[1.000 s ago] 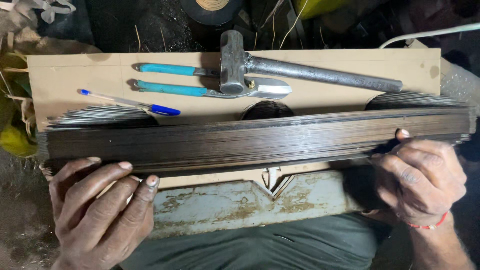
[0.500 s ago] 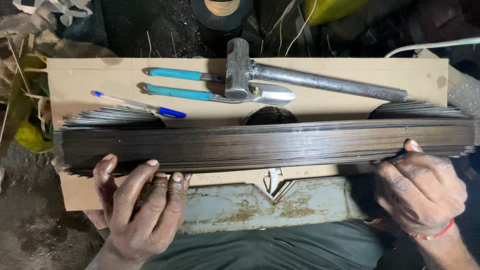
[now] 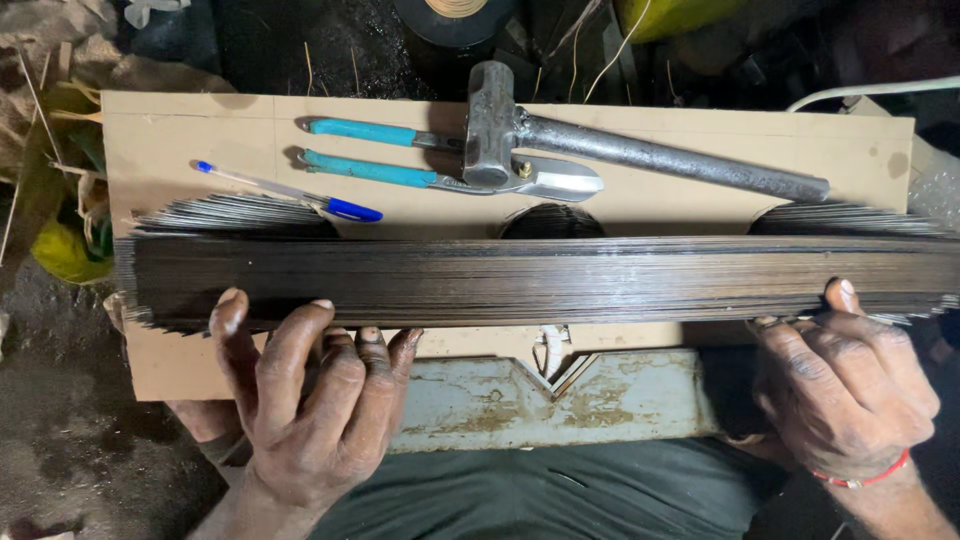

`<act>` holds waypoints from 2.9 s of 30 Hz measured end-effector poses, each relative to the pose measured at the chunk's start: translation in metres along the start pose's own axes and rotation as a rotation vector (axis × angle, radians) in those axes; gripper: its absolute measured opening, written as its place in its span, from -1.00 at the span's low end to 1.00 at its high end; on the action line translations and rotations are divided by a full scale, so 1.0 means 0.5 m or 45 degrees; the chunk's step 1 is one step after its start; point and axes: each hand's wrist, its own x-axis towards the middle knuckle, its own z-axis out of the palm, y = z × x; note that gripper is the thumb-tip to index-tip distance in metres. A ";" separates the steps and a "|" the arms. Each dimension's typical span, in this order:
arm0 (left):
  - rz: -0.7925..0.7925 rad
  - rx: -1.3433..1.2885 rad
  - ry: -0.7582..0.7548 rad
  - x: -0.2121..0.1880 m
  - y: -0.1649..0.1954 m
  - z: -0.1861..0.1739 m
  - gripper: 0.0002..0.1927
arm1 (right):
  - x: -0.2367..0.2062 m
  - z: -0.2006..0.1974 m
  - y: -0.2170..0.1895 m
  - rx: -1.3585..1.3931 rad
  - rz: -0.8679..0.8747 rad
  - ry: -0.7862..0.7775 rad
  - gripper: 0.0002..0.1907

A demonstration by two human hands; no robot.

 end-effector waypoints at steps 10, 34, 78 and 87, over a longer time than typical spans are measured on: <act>0.020 -0.047 0.025 -0.007 0.006 0.006 -0.67 | 0.009 0.001 -0.003 0.090 -0.011 0.029 -0.66; -0.069 -0.177 -0.294 -0.030 0.134 -0.081 -0.44 | -0.005 -0.034 -0.174 0.663 -0.277 -0.205 -0.23; 0.305 -0.367 -0.836 0.033 0.164 0.021 -0.45 | 0.065 0.015 -0.161 0.617 -0.422 -0.538 -0.10; 0.264 -0.360 -0.813 0.030 0.166 0.020 -0.38 | 0.112 0.019 -0.180 0.566 -0.445 -0.653 -0.20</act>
